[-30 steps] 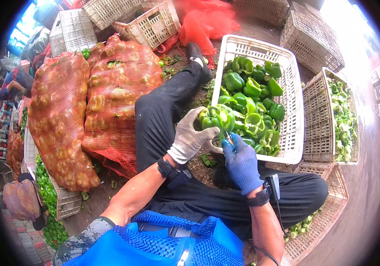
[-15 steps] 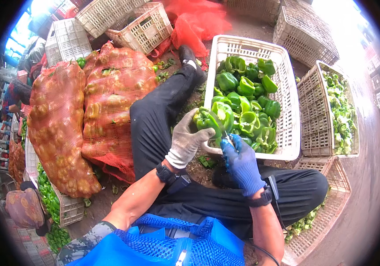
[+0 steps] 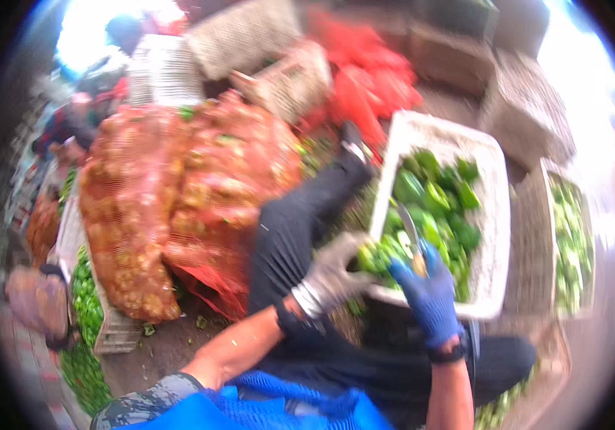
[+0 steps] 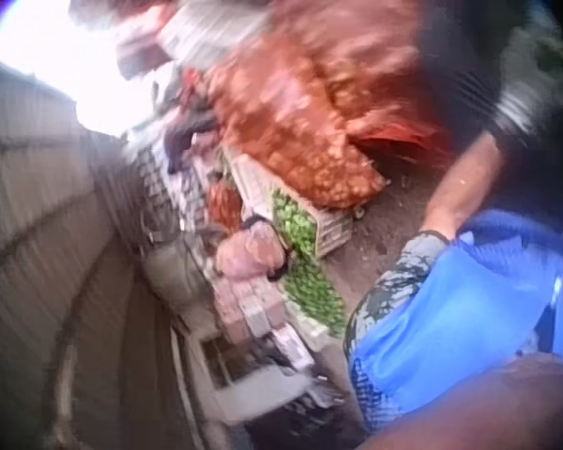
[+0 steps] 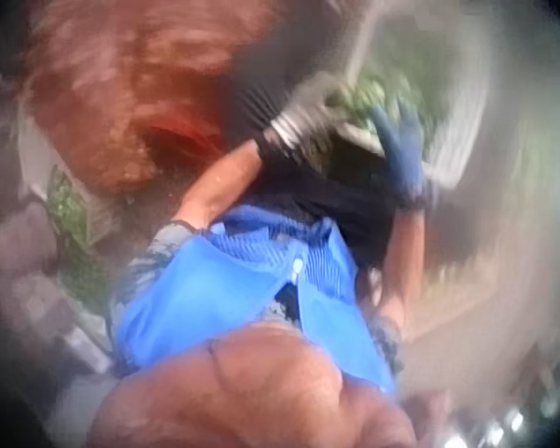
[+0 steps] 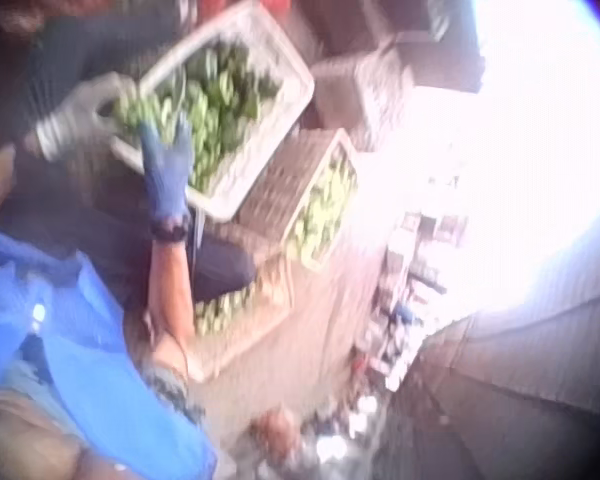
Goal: Use a knife to trim the stems or tops off of green peppers and place them into a crate.
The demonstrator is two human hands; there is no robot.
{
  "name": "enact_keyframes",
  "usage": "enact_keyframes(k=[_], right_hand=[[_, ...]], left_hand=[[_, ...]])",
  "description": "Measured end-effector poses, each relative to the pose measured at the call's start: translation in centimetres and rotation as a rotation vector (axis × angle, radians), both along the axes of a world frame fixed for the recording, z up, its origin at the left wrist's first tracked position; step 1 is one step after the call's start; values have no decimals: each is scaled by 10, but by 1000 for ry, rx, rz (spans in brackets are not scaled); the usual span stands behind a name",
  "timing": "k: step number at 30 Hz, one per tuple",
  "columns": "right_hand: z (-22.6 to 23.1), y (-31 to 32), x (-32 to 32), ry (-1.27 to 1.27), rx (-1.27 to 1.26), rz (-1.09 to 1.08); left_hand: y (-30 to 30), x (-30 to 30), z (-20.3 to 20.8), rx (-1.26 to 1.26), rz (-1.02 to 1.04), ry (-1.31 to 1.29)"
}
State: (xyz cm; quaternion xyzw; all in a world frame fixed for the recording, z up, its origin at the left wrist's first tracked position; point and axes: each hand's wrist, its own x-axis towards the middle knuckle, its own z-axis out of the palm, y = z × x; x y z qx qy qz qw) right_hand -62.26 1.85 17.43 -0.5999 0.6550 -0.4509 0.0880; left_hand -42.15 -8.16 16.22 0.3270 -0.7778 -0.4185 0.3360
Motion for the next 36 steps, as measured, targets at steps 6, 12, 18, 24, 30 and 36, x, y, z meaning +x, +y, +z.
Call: enact_keyframes(k=[6, 12, 18, 24, 30, 36], right_hand=[[7, 9, -13, -737, 543, -25], [-6, 4, -5, -116, 504, 61], [-16, -18, -5, -790, 536, -75], [-61, -16, -27, -947, 526, -177], [-39, -3, -34, -915, 360, -227], [16, -10, 5, -936, 403, -40]], left_hand=[[6, 11, -41, 129, -139, 91], [15, 9, -7, 547, -168, 232], [3, 12, 18, 830, 65, 892], [-22, 18, -86, 1075, 165, 921], [-16, 34, -58, 853, -68, 694], [-1, 36, 1, 760, -170, 481]])
